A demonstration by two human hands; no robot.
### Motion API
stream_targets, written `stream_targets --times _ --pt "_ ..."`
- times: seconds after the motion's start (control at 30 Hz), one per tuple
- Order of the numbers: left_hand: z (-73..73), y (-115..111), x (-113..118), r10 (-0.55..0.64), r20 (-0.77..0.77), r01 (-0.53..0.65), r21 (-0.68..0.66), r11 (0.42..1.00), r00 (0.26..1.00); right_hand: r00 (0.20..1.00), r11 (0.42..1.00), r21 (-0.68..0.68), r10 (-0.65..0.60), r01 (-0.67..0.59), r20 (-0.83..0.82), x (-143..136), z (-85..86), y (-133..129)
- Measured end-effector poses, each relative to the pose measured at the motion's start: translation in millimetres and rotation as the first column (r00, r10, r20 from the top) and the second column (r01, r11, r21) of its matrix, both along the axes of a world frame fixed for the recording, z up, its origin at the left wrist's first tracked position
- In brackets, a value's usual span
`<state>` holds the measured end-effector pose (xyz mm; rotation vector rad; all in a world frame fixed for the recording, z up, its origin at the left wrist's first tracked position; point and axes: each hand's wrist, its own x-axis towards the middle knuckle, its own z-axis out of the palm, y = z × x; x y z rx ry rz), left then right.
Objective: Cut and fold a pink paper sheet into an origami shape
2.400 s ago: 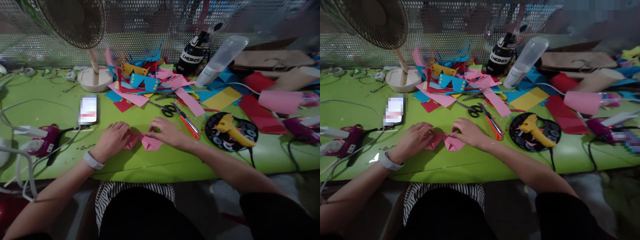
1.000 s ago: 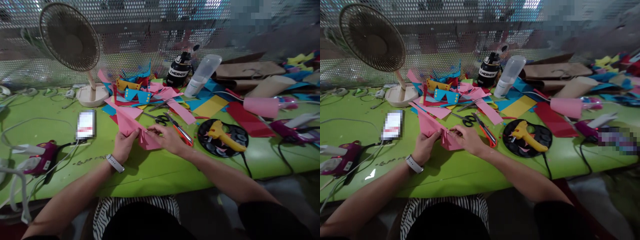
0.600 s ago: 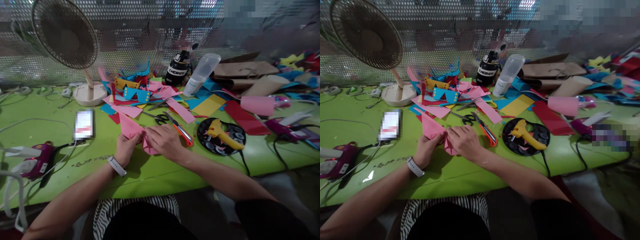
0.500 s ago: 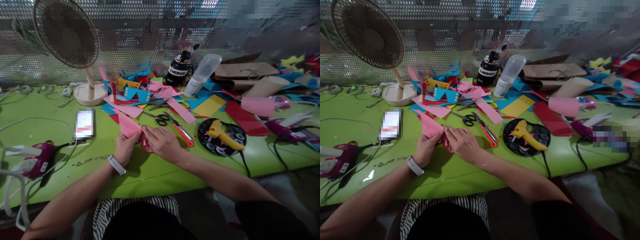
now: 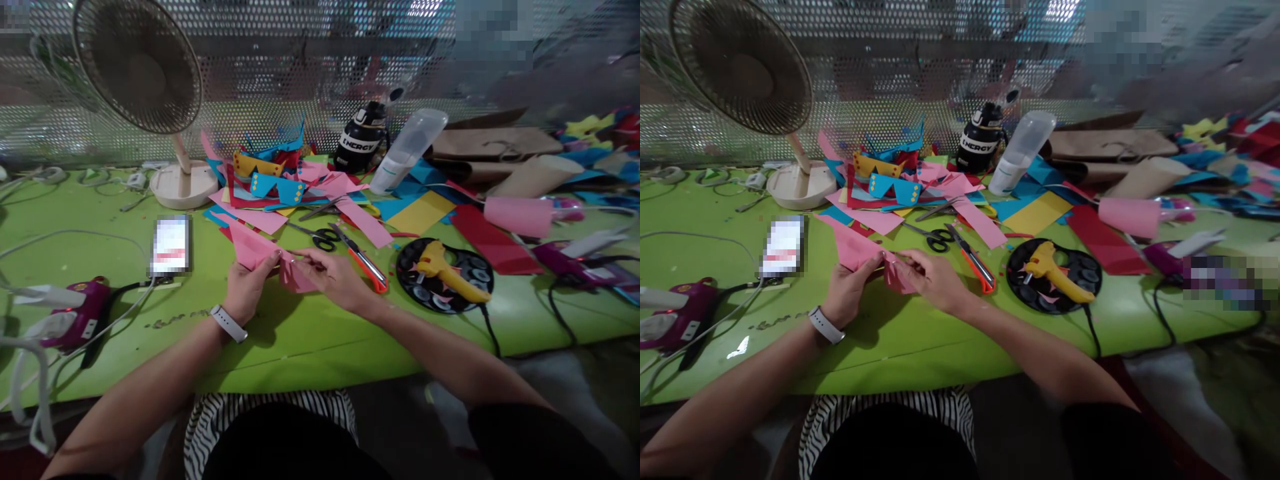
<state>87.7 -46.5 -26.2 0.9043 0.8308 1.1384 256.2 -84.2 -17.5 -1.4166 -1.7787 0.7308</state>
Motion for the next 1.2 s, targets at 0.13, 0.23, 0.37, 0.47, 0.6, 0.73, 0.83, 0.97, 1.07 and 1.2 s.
stream_targets --times 0.13,0.23,0.37,0.47,0.6,0.73,0.83,0.97,1.07,1.2 --pt "-1.1 -1 0 -0.016 -0.016 0.016 0.023 1.0 1.0 0.977 0.974 -0.209 0.048 -0.092 -0.208 4 -1.1 4" --pt "-1.8 -2 1 -0.045 -0.048 0.048 0.055 0.997 0.998 0.947 0.947 -0.299 0.02 -0.121 -0.321 4 0.2 4" --pt "-4.1 -2 2 -0.071 -0.066 0.077 0.093 0.993 0.995 0.945 0.948 -0.291 0.031 -0.131 -0.326 1 4.3 3" --pt "-6.4 -3 3 -0.078 -0.044 0.08 0.049 0.996 0.996 0.949 0.958 -0.246 0.069 -0.149 -0.307 -3 1.7 2" --pt "-4.5 -5 3 -0.067 -0.012 0.067 0.002 0.998 0.998 0.95 0.965 -0.218 0.073 -0.143 -0.303 -4 -4.7 -3" --pt "2.5 -7 -1 -0.109 -0.046 0.109 -0.001 0.994 0.993 0.948 0.975 -0.214 -0.008 -0.064 -0.318 4 2.9 -3" --pt "4.2 -10 -2 -0.246 -0.064 0.243 -0.048 0.969 0.967 0.893 0.979 -0.188 -0.013 -0.08 -0.45 7 9.3 1" --pt "-0.2 -13 -3 -0.394 -0.128 0.388 -0.065 0.919 0.91 0.824 0.912 -0.323 0.029 -0.254 -0.565 2 4.6 7" --pt "-2.3 -13 -6 -0.52 -0.242 0.512 -0.1 0.853 0.819 0.751 0.896 -0.398 -0.123 -0.197 -0.649 2 -0.3 10" --pt "1.7 -13 -10 -0.613 -0.33 0.597 -0.164 0.786 0.718 0.654 0.87 -0.461 -0.246 -0.177 -0.715 12 1.1 18"
